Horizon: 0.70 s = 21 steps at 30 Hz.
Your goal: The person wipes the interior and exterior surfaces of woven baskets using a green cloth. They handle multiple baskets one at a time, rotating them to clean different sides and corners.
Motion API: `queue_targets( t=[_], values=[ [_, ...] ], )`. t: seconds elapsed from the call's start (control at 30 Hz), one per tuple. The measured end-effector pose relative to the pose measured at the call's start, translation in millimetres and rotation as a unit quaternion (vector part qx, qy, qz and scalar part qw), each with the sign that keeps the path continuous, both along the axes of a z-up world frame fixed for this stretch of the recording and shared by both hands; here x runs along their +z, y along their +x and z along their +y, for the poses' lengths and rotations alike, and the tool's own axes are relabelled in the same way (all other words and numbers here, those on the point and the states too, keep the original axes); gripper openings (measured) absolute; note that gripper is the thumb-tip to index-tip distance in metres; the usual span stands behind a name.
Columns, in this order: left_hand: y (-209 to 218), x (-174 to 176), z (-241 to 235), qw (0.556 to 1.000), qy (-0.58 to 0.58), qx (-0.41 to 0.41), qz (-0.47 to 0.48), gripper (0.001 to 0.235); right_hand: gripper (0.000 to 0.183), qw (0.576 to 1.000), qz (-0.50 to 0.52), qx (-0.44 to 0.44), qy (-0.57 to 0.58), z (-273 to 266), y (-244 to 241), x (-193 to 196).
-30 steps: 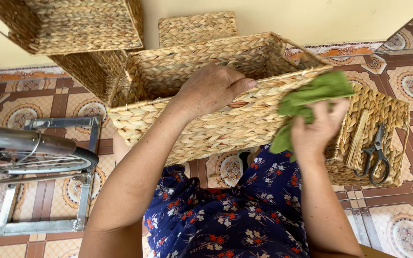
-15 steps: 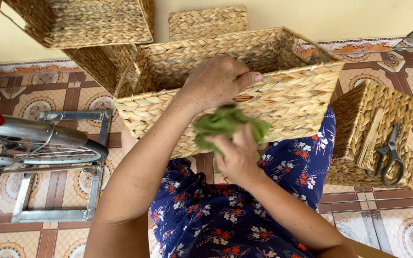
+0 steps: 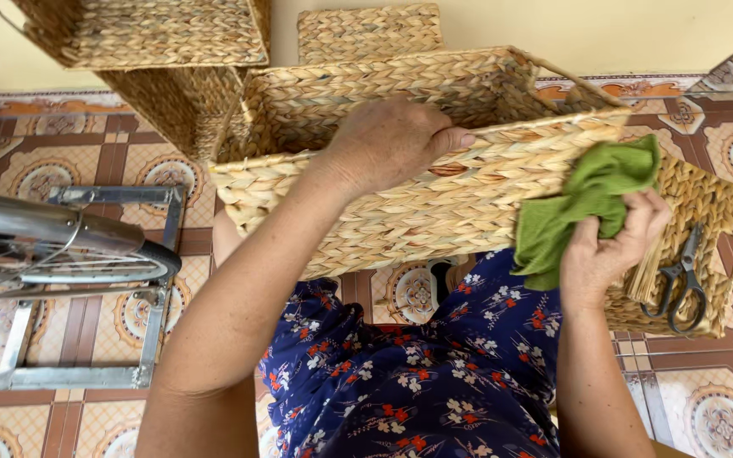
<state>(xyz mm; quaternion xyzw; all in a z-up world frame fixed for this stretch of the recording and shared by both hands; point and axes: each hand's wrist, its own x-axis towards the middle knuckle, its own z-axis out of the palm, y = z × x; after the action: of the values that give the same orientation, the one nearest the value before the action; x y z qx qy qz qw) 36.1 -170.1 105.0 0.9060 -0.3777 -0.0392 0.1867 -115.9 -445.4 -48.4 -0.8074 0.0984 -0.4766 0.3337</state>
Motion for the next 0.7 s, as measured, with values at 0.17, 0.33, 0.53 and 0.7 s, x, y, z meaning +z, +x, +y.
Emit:
queue_targets(
  t=[0.17, 0.33, 0.53, 0.7],
  values=[
    [4.3, -7.0, 56.3, 0.997, -0.004, -0.018, -0.080, 0.065, 0.046, 0.996, 0.006, 0.027, -0.085, 51.5, -10.2, -9.9],
    [13.2, -19.1, 75.5, 0.997, -0.052, -0.031, 0.039, 0.057, 0.037, 0.992, 0.056, 0.095, -0.061, 92.3, -4.8, -14.8],
    [27.7, -24.8, 67.7, 0.998, -0.035, -0.030, 0.040, 0.076, 0.023, 0.969, 0.008, 0.218, -0.119, 161.1, 4.9, -2.0],
    [27.5, -19.1, 67.3, 0.997, -0.058, -0.001, 0.048, 0.061, 0.039, 0.933, 0.039, 0.315, -0.167, 205.7, 14.4, 26.6]
  ],
)
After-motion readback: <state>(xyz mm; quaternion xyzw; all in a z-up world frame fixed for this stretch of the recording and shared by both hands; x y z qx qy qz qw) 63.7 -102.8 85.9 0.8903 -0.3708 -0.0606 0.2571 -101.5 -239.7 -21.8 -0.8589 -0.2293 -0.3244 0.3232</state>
